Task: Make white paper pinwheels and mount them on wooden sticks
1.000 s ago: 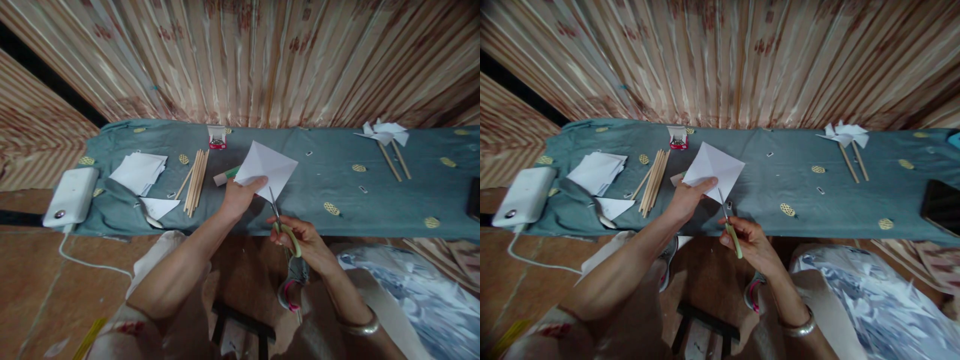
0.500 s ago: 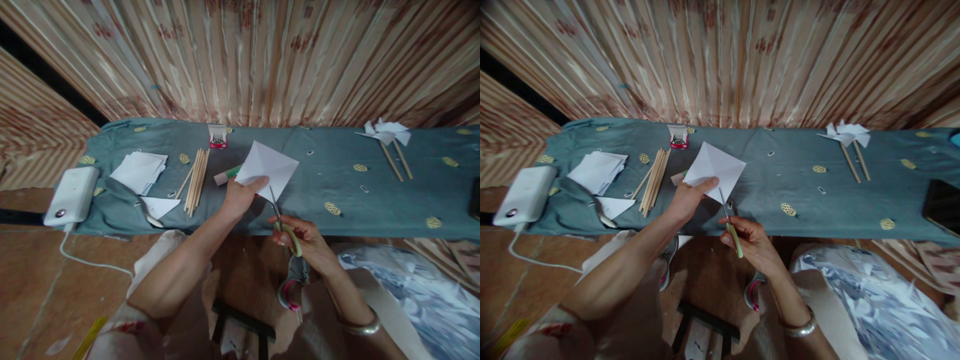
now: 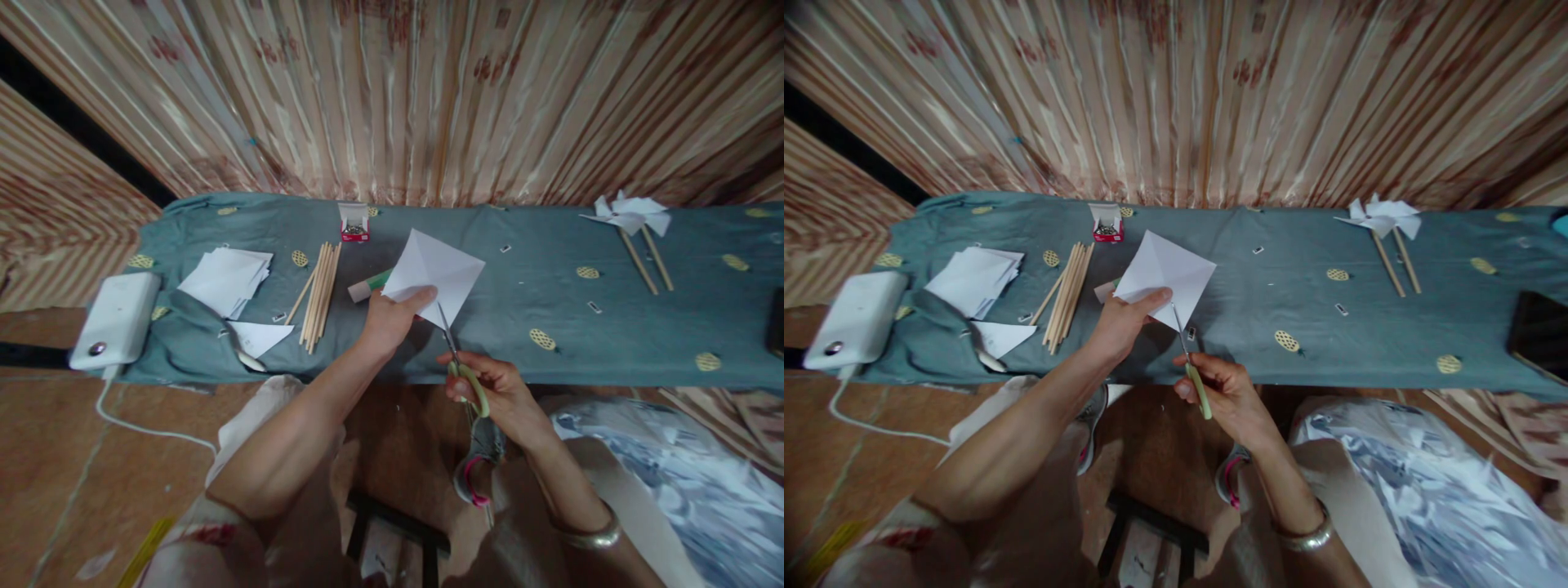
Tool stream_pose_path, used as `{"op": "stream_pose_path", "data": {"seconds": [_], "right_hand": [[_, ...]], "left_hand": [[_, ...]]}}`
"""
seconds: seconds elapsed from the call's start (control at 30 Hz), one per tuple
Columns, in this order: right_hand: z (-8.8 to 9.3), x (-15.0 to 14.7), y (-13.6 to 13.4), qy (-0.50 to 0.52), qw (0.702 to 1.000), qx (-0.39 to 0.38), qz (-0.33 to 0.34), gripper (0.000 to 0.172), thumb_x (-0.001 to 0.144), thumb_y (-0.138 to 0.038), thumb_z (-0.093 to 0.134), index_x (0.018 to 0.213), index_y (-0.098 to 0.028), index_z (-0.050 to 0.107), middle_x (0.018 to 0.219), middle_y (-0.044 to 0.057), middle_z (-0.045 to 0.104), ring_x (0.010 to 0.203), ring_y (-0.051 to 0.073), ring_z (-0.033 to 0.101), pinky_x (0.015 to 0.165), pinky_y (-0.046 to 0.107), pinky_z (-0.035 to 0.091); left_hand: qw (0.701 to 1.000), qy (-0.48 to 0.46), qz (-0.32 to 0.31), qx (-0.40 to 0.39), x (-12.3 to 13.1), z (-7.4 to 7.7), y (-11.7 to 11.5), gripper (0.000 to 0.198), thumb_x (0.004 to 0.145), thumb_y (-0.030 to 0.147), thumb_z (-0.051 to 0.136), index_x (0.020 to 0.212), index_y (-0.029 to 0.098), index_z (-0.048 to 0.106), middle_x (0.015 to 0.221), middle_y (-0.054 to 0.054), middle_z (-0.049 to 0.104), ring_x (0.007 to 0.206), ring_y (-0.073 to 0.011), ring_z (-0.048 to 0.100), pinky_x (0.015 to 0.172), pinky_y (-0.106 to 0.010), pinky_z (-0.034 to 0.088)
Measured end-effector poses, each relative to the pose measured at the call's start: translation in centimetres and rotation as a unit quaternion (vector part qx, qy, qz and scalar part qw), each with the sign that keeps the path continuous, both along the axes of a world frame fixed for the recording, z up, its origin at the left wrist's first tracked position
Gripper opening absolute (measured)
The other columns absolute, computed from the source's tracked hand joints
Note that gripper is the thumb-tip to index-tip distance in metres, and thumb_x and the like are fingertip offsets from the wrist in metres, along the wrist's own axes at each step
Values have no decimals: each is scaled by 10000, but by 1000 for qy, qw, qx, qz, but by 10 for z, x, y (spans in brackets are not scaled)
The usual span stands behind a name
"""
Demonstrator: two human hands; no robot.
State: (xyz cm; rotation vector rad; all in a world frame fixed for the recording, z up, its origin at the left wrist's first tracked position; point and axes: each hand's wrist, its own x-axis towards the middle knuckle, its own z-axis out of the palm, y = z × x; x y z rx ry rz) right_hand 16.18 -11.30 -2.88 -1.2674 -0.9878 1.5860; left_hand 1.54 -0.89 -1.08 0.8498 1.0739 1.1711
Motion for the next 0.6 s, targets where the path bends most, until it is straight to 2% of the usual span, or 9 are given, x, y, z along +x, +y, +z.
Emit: {"op": "stream_pose_path", "data": {"seconds": [0.4, 0.6], "right_hand": [[2, -1, 0, 0, 1000, -23, -15, 404, 591, -445, 824, 892, -191, 732, 588, -33, 591, 520, 76, 502, 519, 223, 458], [2, 2, 1, -28, 999, -13, -9, 414, 603, -456, 810, 905, -185, 731, 600, -25, 598, 523, 85, 508, 490, 224, 429]], "left_hand": [[1000, 9, 1, -4, 0, -1, 0, 252, 549, 279, 780, 711, 132, 656, 688, -26, 673, 604, -143, 581, 535, -247, 447], [999, -1, -35, -16, -2, 1, 0, 189, 566, 232, 718, 716, 141, 650, 685, -18, 662, 605, -143, 586, 552, -248, 454]]}}
